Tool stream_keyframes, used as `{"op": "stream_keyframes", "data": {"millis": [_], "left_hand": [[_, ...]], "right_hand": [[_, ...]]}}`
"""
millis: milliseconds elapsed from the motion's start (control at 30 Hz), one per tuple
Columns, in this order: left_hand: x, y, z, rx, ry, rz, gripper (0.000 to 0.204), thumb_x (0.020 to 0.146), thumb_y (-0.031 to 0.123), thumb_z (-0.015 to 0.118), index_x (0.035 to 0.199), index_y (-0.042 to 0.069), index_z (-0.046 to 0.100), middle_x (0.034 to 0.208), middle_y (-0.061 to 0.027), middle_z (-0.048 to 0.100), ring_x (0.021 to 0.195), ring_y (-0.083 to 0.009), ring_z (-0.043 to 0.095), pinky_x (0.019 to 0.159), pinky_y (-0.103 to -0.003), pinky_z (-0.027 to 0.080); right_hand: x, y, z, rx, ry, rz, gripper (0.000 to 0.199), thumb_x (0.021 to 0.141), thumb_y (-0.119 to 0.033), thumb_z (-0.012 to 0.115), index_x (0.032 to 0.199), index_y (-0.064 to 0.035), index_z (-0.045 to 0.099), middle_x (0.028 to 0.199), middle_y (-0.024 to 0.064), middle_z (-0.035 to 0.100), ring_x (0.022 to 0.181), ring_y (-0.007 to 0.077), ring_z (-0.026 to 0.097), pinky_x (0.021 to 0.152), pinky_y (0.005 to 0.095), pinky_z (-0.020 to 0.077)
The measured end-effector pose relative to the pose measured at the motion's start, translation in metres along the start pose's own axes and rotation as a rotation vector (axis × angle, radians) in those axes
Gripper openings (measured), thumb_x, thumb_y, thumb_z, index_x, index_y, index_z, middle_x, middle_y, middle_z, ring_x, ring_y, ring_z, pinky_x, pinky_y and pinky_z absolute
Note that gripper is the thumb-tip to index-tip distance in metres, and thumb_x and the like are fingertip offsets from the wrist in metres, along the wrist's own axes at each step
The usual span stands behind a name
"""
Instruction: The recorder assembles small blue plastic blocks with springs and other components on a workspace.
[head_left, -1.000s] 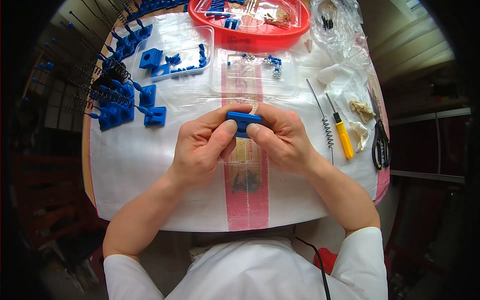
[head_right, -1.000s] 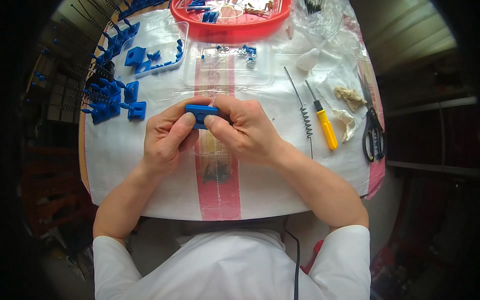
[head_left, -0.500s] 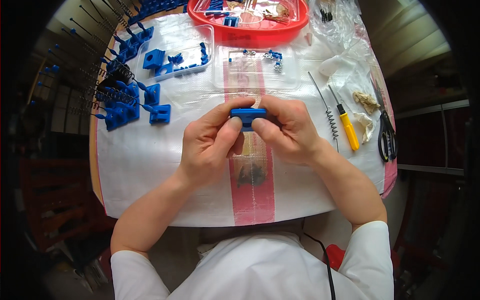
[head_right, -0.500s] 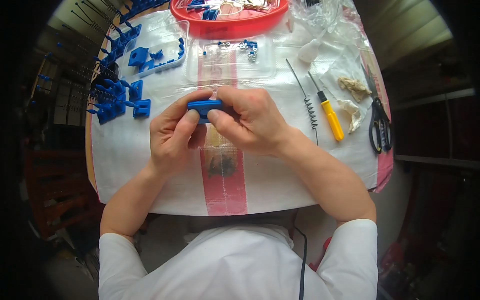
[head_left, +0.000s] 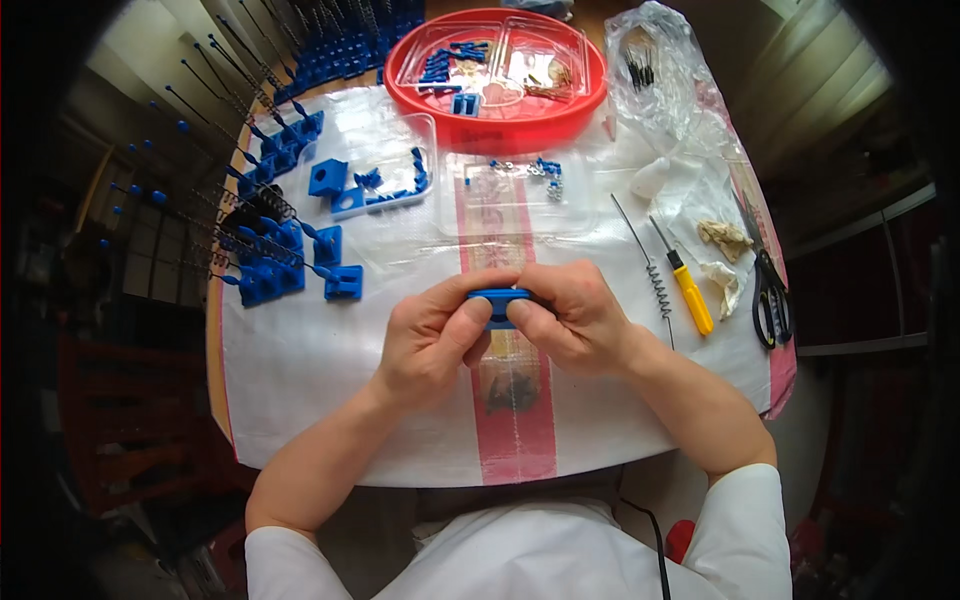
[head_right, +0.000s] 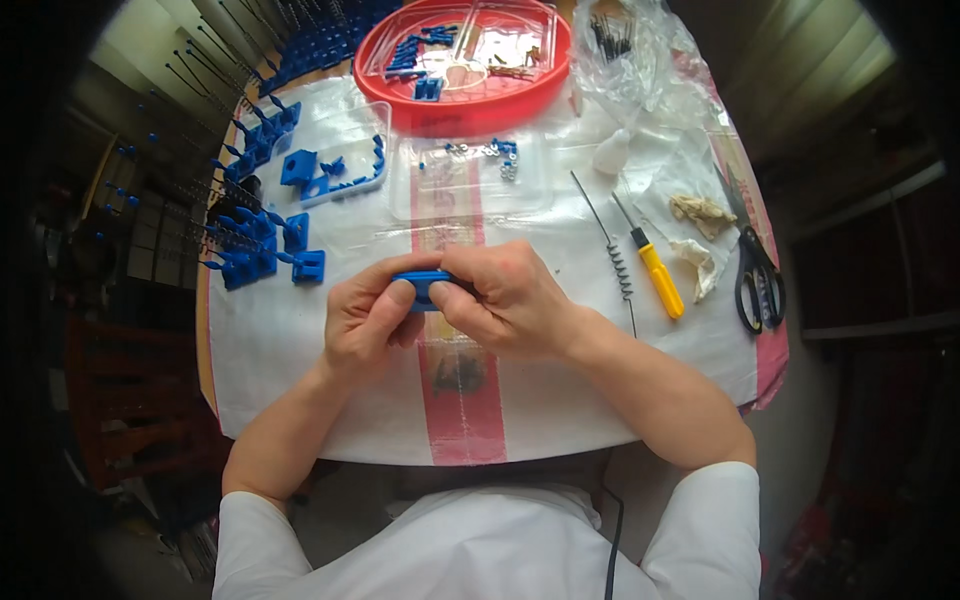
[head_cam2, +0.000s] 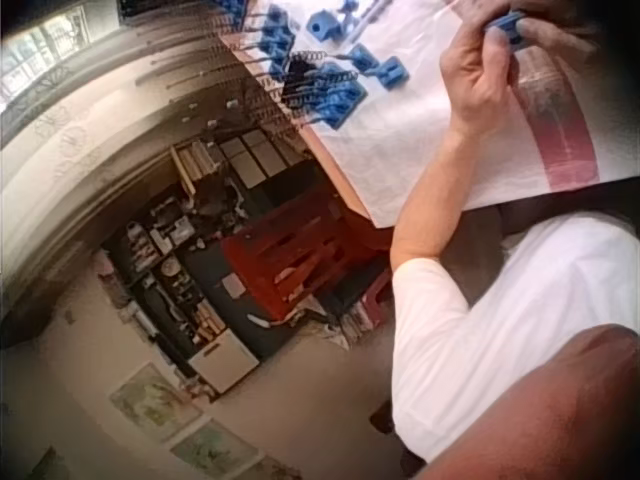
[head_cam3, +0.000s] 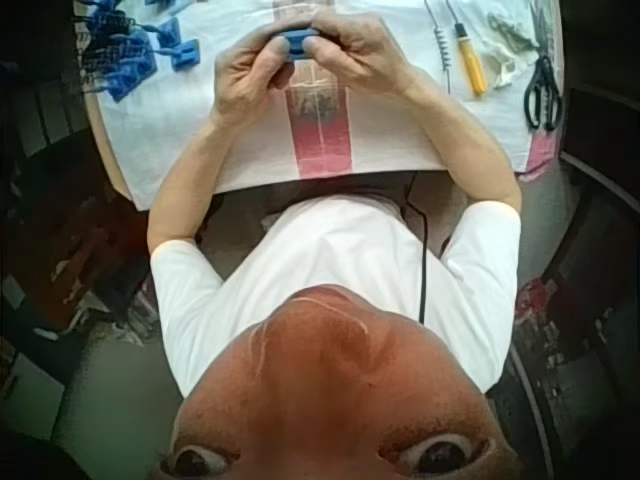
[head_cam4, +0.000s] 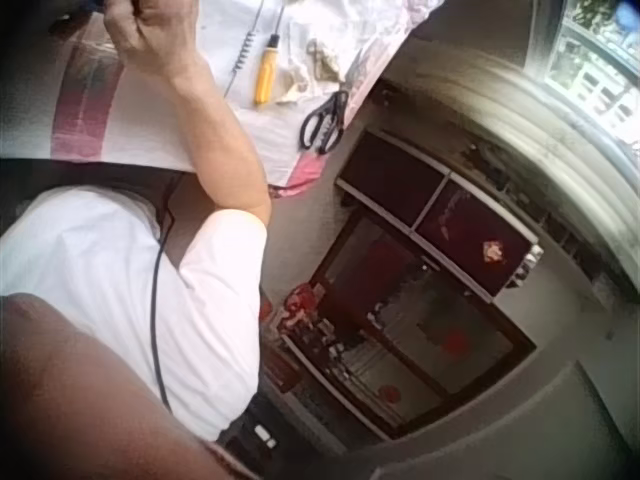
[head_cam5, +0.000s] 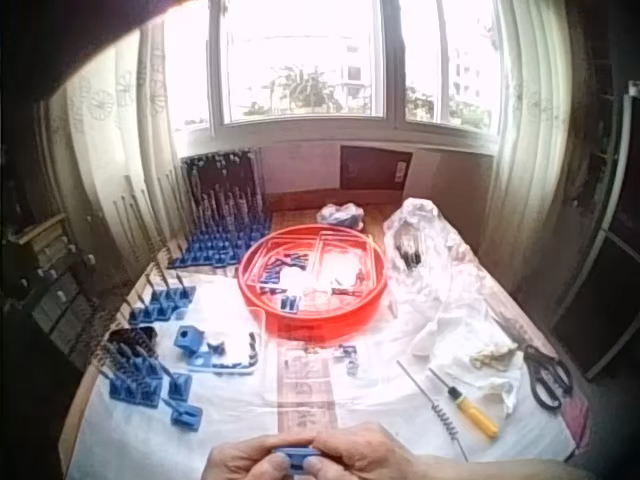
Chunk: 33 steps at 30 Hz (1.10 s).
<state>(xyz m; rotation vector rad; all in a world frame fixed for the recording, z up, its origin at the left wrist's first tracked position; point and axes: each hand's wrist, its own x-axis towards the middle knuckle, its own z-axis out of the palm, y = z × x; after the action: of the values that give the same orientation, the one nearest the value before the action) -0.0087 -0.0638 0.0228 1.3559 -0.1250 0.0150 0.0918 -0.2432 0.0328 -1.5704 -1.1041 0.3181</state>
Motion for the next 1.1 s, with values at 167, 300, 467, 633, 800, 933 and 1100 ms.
{"op": "stream_keyframes", "data": {"millis": [167, 300, 467, 633, 800, 933, 1100], "left_hand": [[0.0007, -0.0015, 0.0028, -0.015, 0.021, -0.014, 0.032, 0.103, 0.011, 0.046, 0.131, 0.000, 0.057, 0.081, 0.0016, 0.058, 0.061, -0.0029, 0.045, 0.054, -0.019, 0.038], [-0.0044, -0.0033, 0.0021, -0.038, 0.026, -0.062, 0.032, 0.103, 0.012, 0.046, 0.131, 0.000, 0.057, 0.077, 0.0027, 0.056, 0.061, -0.0023, 0.044, 0.054, -0.018, 0.037], [-0.0017, -0.0012, 0.0024, -0.047, 0.029, -0.016, 0.032, 0.103, 0.012, 0.047, 0.131, 0.000, 0.057, 0.080, 0.0028, 0.058, 0.061, -0.0010, 0.043, 0.054, -0.018, 0.035], [-0.0022, 0.0000, 0.0048, -0.045, 0.036, 0.004, 0.031, 0.102, 0.011, 0.049, 0.130, 0.000, 0.058, 0.082, 0.0028, 0.058, 0.065, -0.0011, 0.043, 0.056, -0.017, 0.036], [0.0002, -0.0004, 0.0052, -0.038, 0.041, -0.004, 0.031, 0.103, 0.013, 0.049, 0.130, 0.000, 0.058, 0.081, 0.0028, 0.057, 0.065, -0.0012, 0.043, 0.056, -0.018, 0.036], [0.0003, -0.0020, 0.0030, -0.047, 0.031, -0.024, 0.031, 0.103, 0.013, 0.049, 0.130, 0.000, 0.058, 0.080, 0.0031, 0.057, 0.064, -0.0011, 0.042, 0.055, -0.018, 0.035], [-0.0004, -0.0026, 0.0015, -0.027, 0.025, -0.028, 0.032, 0.102, 0.014, 0.048, 0.129, -0.001, 0.058, 0.091, -0.0005, 0.062, 0.061, -0.0012, 0.043, 0.053, -0.017, 0.034]], "right_hand": [[-0.0044, 0.0027, 0.0025, 0.015, 0.004, 0.054, 0.013, 0.089, -0.008, 0.056, 0.092, 0.0016, 0.063, 0.062, 0.0117, 0.054, 0.051, 0.0188, 0.052, 0.051, 0.0326, 0.0437], [-0.0048, 0.0036, 0.0054, 0.096, -0.006, 0.108, 0.013, 0.089, -0.009, 0.056, 0.092, 0.0008, 0.063, 0.061, 0.0097, 0.052, 0.051, 0.0156, 0.050, 0.050, 0.0315, 0.0428], [-0.0021, -0.0034, 0.0046, 0.068, 0.016, 0.078, 0.015, 0.089, -0.009, 0.056, 0.097, 0.0010, 0.064, 0.063, 0.0101, 0.053, 0.053, 0.0161, 0.051, 0.052, 0.0315, 0.0439], [-0.0048, -0.0013, 0.0039, 0.069, 0.008, 0.091, 0.014, 0.089, -0.009, 0.056, 0.096, 0.0012, 0.064, 0.064, 0.0097, 0.053, 0.054, 0.0153, 0.051, 0.052, 0.0308, 0.0439], [-0.0037, -0.0009, 0.0042, 0.080, 0.012, 0.087, 0.012, 0.090, -0.008, 0.055, 0.094, 0.0012, 0.063, 0.063, 0.0079, 0.053, 0.055, 0.0125, 0.050, 0.052, 0.0301, 0.0437], [-0.0035, -0.0015, 0.0033, 0.079, -0.004, 0.110, 0.012, 0.091, -0.008, 0.055, 0.094, 0.0011, 0.063, 0.063, 0.0068, 0.052, 0.057, 0.0107, 0.049, 0.053, 0.0296, 0.0432], [-0.0051, 0.0041, 0.0084, 0.107, 0.032, 0.110, 0.012, 0.091, -0.008, 0.055, 0.093, 0.0007, 0.062, 0.063, 0.0046, 0.051, 0.057, 0.0093, 0.047, 0.051, 0.0287, 0.0418]]}}
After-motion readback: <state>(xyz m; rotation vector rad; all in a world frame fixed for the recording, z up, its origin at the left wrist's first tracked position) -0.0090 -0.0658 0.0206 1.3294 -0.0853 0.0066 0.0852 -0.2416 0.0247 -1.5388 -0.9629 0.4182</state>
